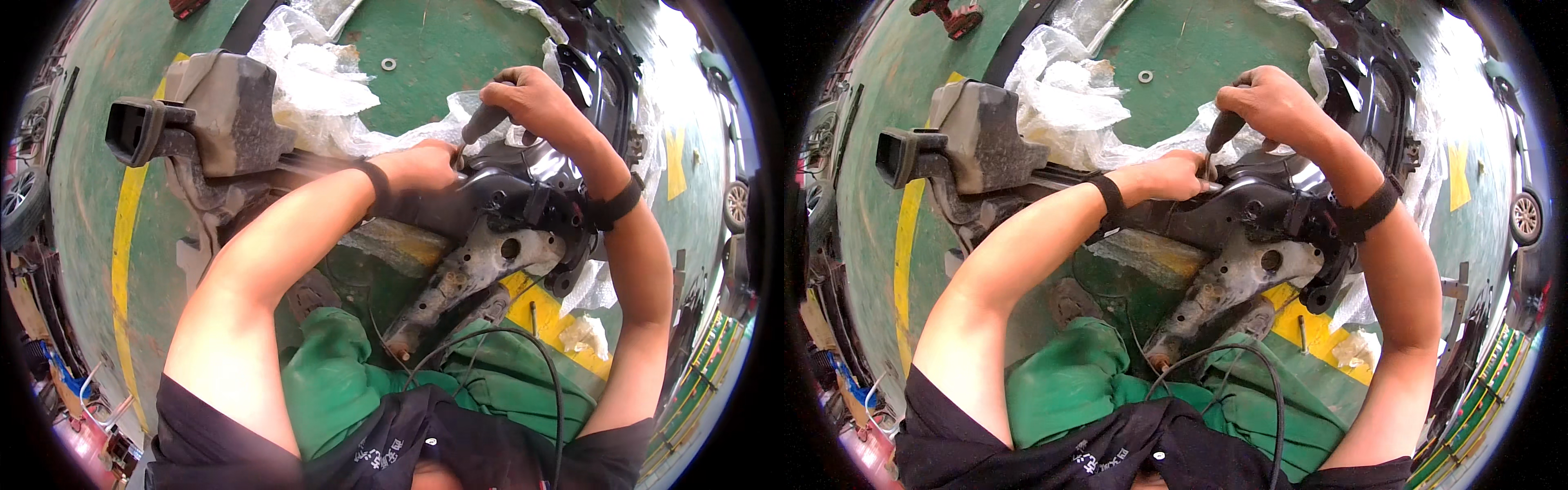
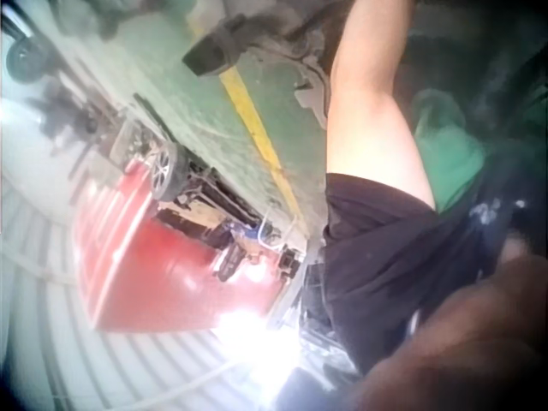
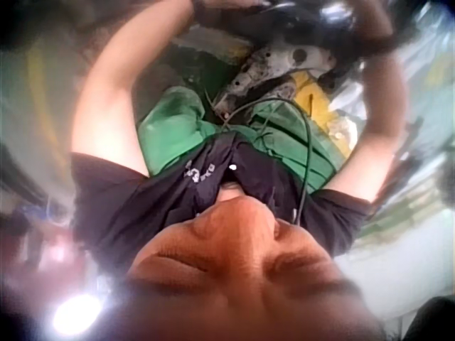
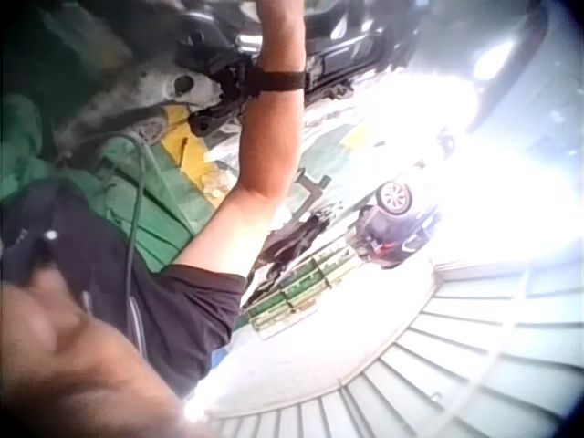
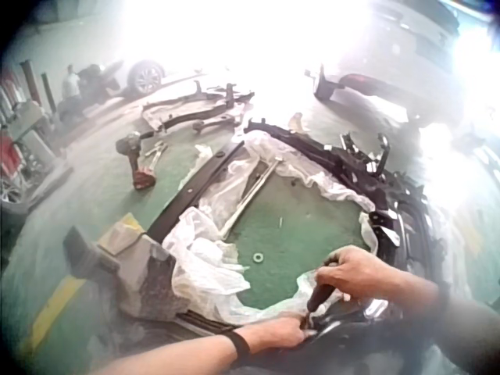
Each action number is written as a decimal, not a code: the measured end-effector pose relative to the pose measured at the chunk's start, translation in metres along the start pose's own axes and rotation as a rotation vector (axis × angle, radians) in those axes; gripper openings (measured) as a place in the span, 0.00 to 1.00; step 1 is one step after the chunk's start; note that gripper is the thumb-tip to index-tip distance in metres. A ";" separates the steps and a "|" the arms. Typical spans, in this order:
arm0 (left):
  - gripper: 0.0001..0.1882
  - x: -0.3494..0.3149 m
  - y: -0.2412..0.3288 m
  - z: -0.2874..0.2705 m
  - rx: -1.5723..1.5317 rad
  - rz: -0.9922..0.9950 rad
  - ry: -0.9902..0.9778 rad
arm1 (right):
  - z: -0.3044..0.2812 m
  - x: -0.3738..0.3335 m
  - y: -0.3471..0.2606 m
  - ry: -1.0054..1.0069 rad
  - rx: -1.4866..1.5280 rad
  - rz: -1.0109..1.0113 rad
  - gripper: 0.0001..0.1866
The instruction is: The person assembles various metal automotive components on the floor of a garage by hand, using a hammer to tap parts together and a screwdriver to align or fasten components.
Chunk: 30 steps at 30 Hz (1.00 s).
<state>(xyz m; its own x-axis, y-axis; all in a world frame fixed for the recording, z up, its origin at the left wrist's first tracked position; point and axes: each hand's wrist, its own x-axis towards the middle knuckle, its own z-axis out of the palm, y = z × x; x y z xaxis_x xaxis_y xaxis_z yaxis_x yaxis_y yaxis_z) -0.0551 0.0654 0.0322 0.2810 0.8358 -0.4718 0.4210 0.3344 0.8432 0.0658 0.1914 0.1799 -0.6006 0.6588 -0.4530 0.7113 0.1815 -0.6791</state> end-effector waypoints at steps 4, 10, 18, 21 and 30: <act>0.17 0.005 0.008 0.000 0.101 -0.029 -0.002 | -0.004 0.009 0.013 0.057 0.009 0.034 0.22; 0.18 0.031 -0.017 0.006 0.138 -0.070 0.051 | -0.012 0.047 0.042 0.119 0.007 0.104 0.25; 0.16 0.043 -0.012 0.008 0.087 -0.124 0.060 | -0.012 0.059 0.066 0.159 0.215 0.103 0.21; 0.17 0.029 -0.017 0.011 0.073 -0.101 0.022 | -0.003 0.028 0.037 0.126 0.097 -0.051 0.22; 0.24 0.010 -0.027 0.025 0.443 0.164 -0.013 | 0.010 -0.085 0.004 -0.056 -0.015 -0.139 0.23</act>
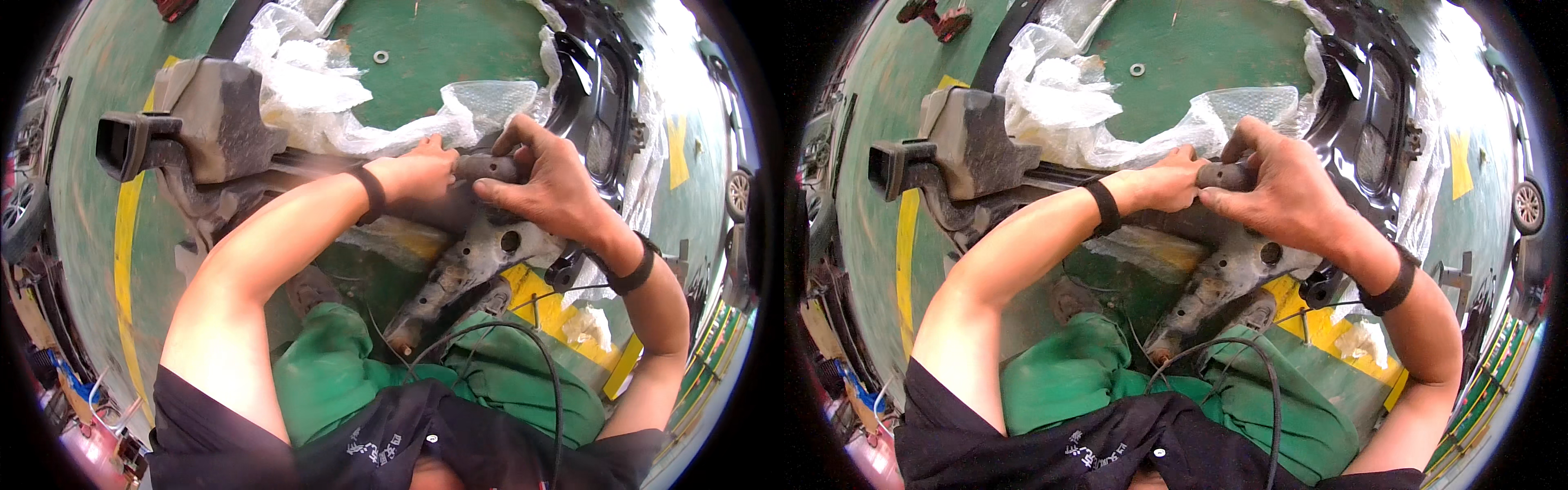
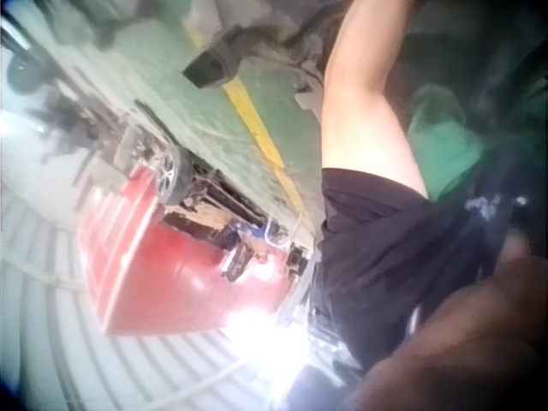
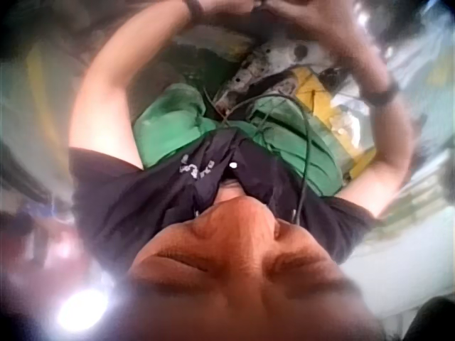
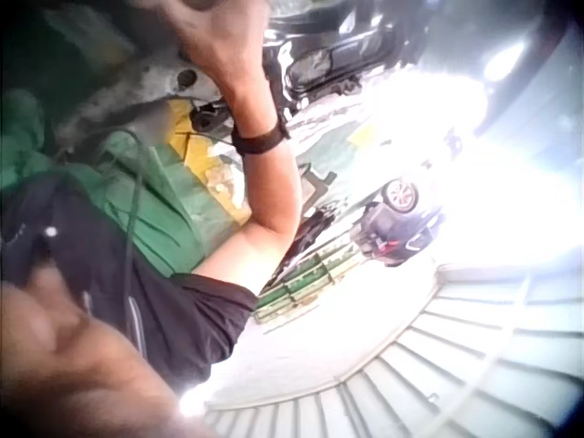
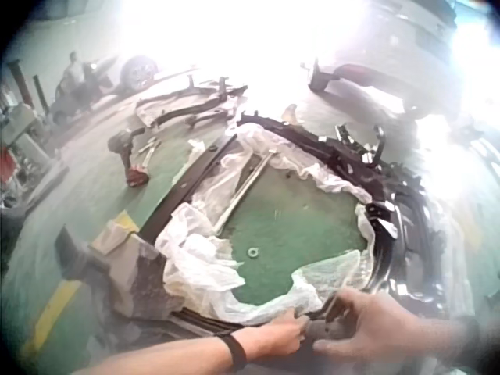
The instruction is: The person assembles various metal automotive components on the floor of a garage by hand, using a hammer to tap parts together and a screwdriver to align or fasten components.
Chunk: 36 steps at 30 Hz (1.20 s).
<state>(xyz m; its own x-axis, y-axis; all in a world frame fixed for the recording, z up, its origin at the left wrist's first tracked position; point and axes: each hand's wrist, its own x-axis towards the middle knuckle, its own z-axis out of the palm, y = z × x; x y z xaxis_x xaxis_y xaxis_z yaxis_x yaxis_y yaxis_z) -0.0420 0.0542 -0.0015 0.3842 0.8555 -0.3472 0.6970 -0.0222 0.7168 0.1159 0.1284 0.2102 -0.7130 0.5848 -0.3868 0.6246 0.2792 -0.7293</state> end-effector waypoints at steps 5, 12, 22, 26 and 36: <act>0.25 0.000 0.026 -0.027 -0.088 -0.185 0.004 | -0.019 0.027 0.026 0.132 0.100 -0.029 0.24; 0.27 0.008 0.045 -0.047 -0.294 -0.300 0.132 | -0.023 0.041 0.053 0.043 0.026 -0.042 0.23; 0.21 0.034 0.011 -0.039 -0.159 -0.233 0.201 | -0.020 -0.028 -0.057 0.028 0.110 0.002 0.14; 0.22 0.044 0.030 -0.063 -0.394 -0.526 0.010 | 0.037 -0.014 -0.021 -0.068 -0.195 0.206 0.13; 0.24 0.021 0.027 -0.046 -0.301 -0.331 0.209 | 0.099 -0.082 0.010 -0.343 -0.259 0.130 0.17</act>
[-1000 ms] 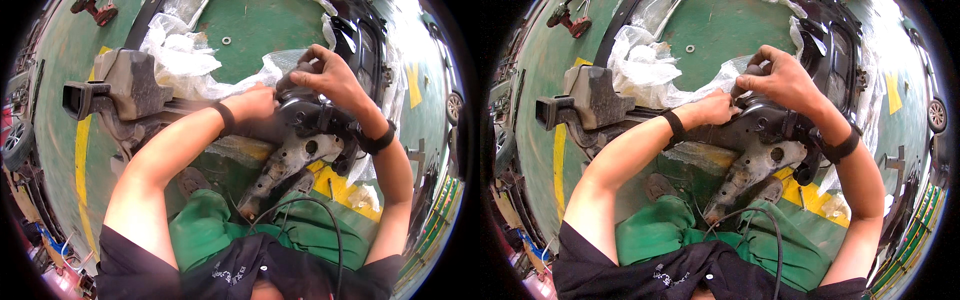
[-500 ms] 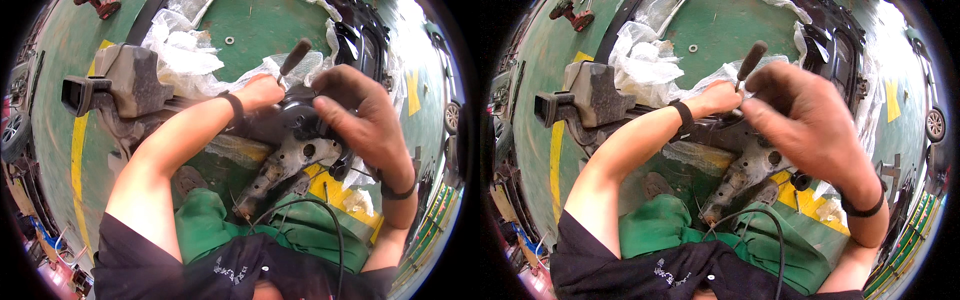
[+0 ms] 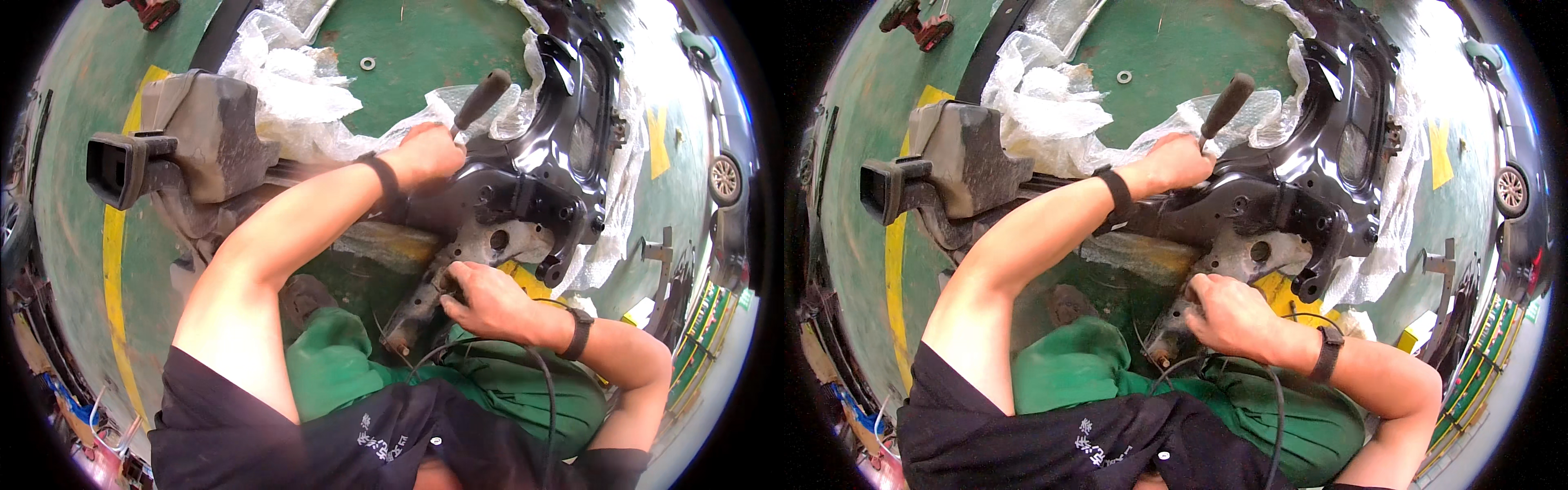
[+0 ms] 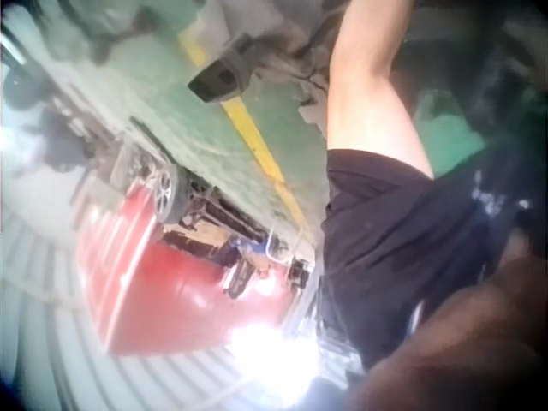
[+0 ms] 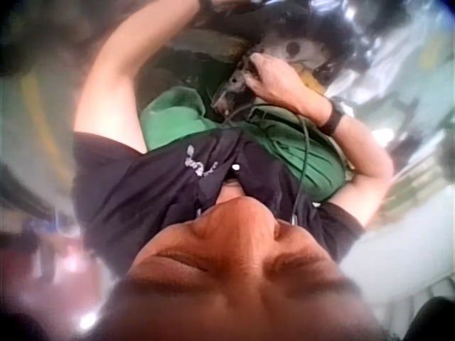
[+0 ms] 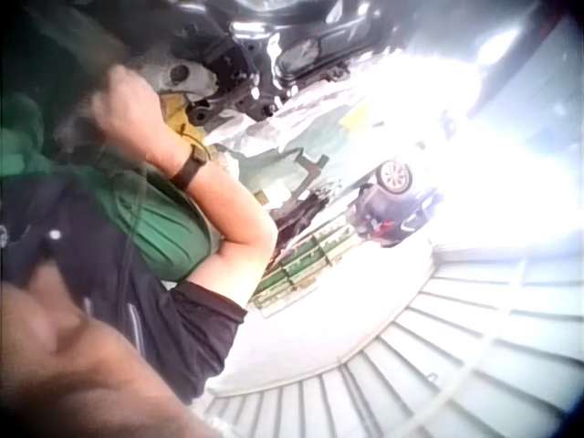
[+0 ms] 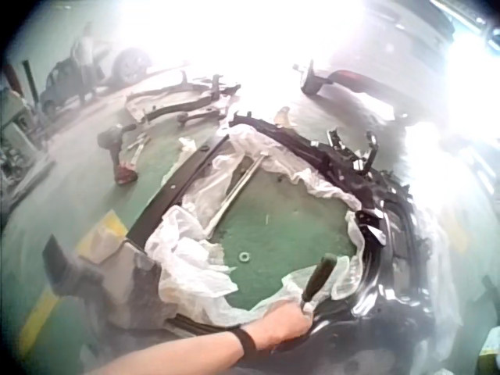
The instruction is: The person assembles various metal automotive components on the floor of a garage by hand, using a hammer to tap parts together and a screwdriver to align or fasten components.
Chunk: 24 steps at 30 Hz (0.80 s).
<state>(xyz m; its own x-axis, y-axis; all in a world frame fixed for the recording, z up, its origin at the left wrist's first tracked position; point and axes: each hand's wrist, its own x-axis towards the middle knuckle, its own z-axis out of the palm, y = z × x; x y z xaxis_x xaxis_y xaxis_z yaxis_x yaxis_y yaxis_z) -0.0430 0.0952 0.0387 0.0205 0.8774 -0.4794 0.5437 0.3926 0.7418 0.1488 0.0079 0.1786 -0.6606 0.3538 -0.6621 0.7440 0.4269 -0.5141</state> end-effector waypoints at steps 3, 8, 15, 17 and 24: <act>0.21 -0.016 0.003 0.008 -0.036 0.084 0.029 | 0.008 0.005 0.023 0.127 -0.045 0.063 0.18; 0.14 -0.037 -0.012 0.022 0.113 0.370 0.117 | -0.003 0.024 0.031 0.378 -0.042 -0.004 0.19; 0.24 -0.027 0.007 0.003 0.098 0.062 0.002 | -0.014 0.000 0.030 0.362 0.260 0.100 0.19; 0.25 -0.021 0.017 -0.006 0.198 0.192 -0.011 | -0.019 -0.005 0.032 0.335 0.268 0.093 0.18; 0.21 -0.001 0.001 0.006 0.065 -0.040 0.060 | -0.127 -0.013 0.017 0.431 0.117 -0.042 0.17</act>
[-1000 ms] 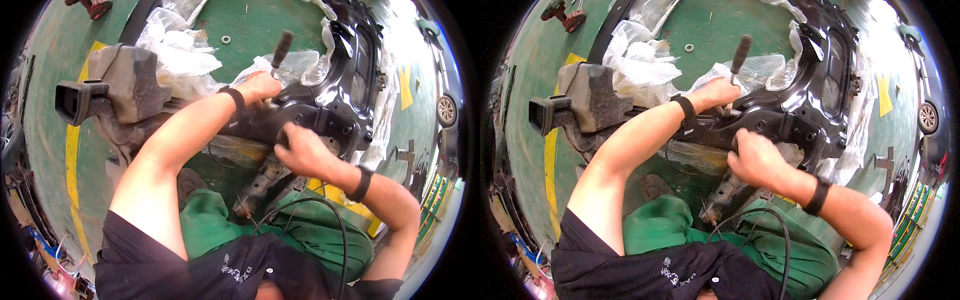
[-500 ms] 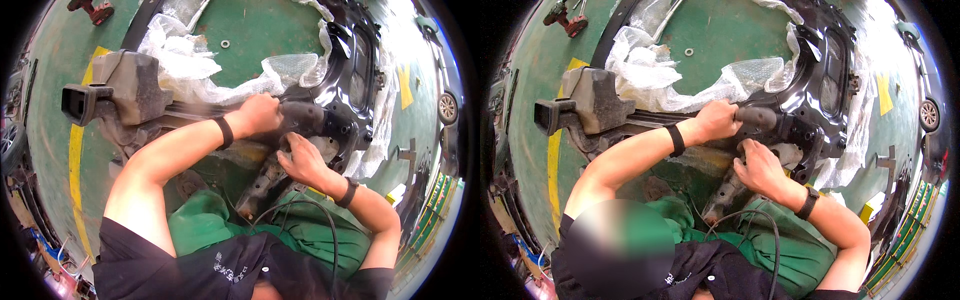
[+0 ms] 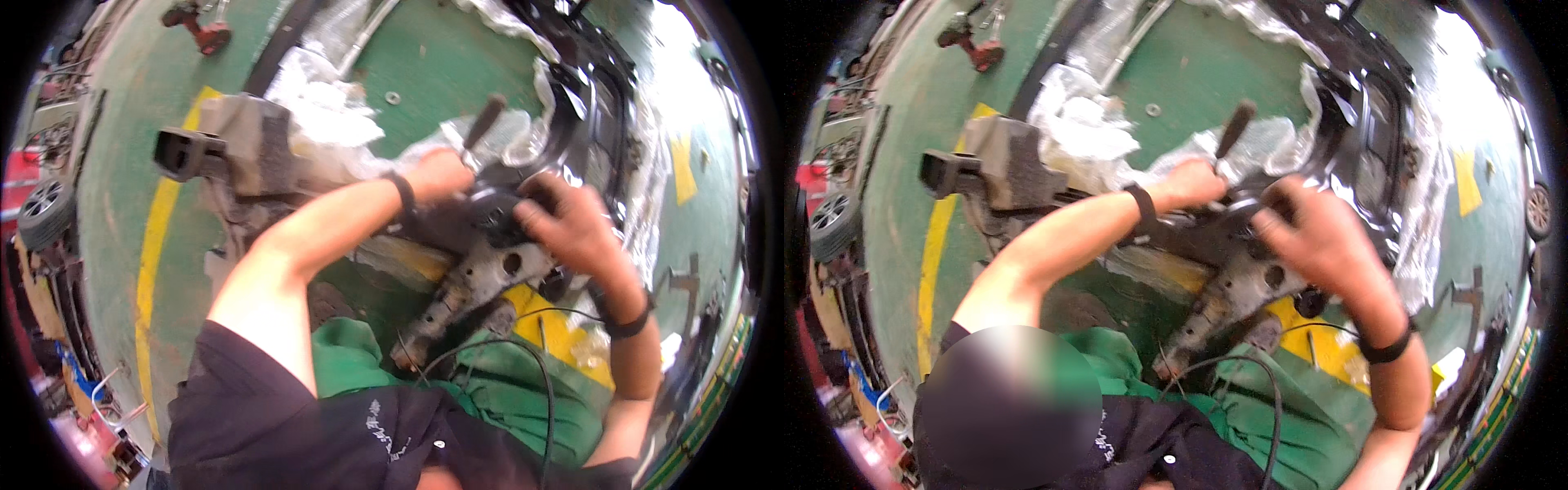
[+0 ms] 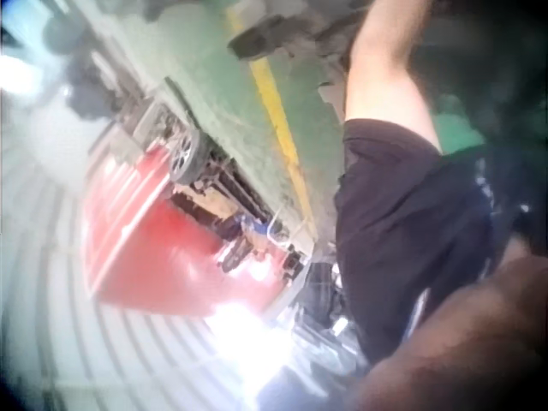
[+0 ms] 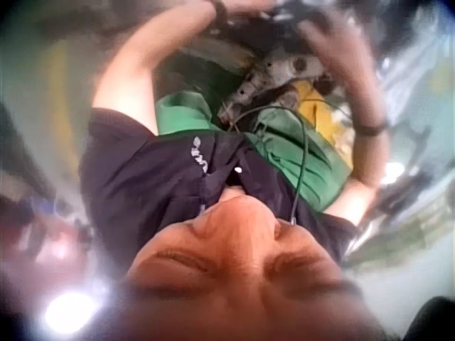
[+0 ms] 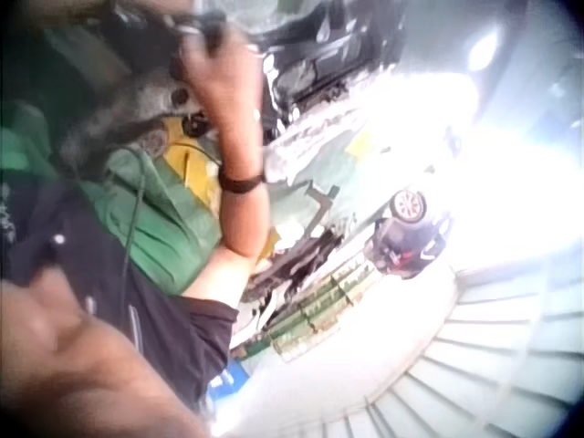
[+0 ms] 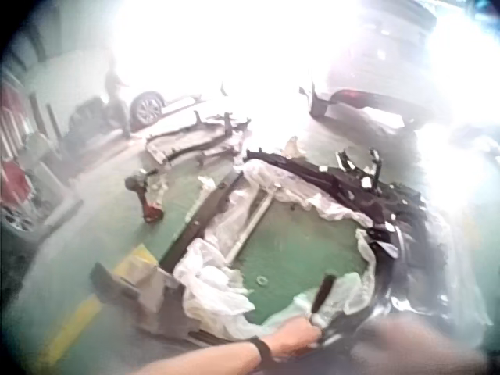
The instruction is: The person assembles various metal automotive components on the floor of a garage by hand, using a hammer to tap parts together and a screwdriver to align or fasten components.
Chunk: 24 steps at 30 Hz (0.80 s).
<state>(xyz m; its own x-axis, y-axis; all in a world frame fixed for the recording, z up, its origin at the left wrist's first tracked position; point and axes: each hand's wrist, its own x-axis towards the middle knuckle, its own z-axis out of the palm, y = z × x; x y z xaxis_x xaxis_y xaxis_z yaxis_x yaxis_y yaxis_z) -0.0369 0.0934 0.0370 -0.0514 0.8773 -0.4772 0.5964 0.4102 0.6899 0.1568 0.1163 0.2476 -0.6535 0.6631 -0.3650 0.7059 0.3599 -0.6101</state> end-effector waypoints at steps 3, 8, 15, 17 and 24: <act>0.22 -0.028 0.023 -0.003 -0.003 -0.057 -0.051 | -0.040 0.040 0.015 0.131 -0.110 -0.085 0.16; 0.19 -0.050 0.000 0.012 -0.057 0.057 0.099 | 0.030 0.122 0.079 -0.270 -0.541 -0.027 0.15; 0.23 -0.025 -0.006 0.021 -0.036 0.093 0.085 | 0.142 0.150 0.135 -0.382 -0.449 -0.260 0.16; 0.25 -0.018 0.003 0.014 -0.065 0.041 0.050 | 0.142 0.160 0.151 -0.437 -0.448 -0.283 0.15; 0.28 -0.005 0.011 0.000 -0.066 0.005 -0.038 | 0.167 0.181 0.189 -0.504 -0.189 -0.325 0.22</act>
<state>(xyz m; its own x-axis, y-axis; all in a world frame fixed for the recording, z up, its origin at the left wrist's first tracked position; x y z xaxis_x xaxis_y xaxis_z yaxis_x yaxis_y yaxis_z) -0.0299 0.0933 0.0464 -0.0174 0.8697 -0.4932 0.5428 0.4225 0.7258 0.1260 0.1945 -0.0509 -0.8587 0.1263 -0.4967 0.4558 0.6312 -0.6275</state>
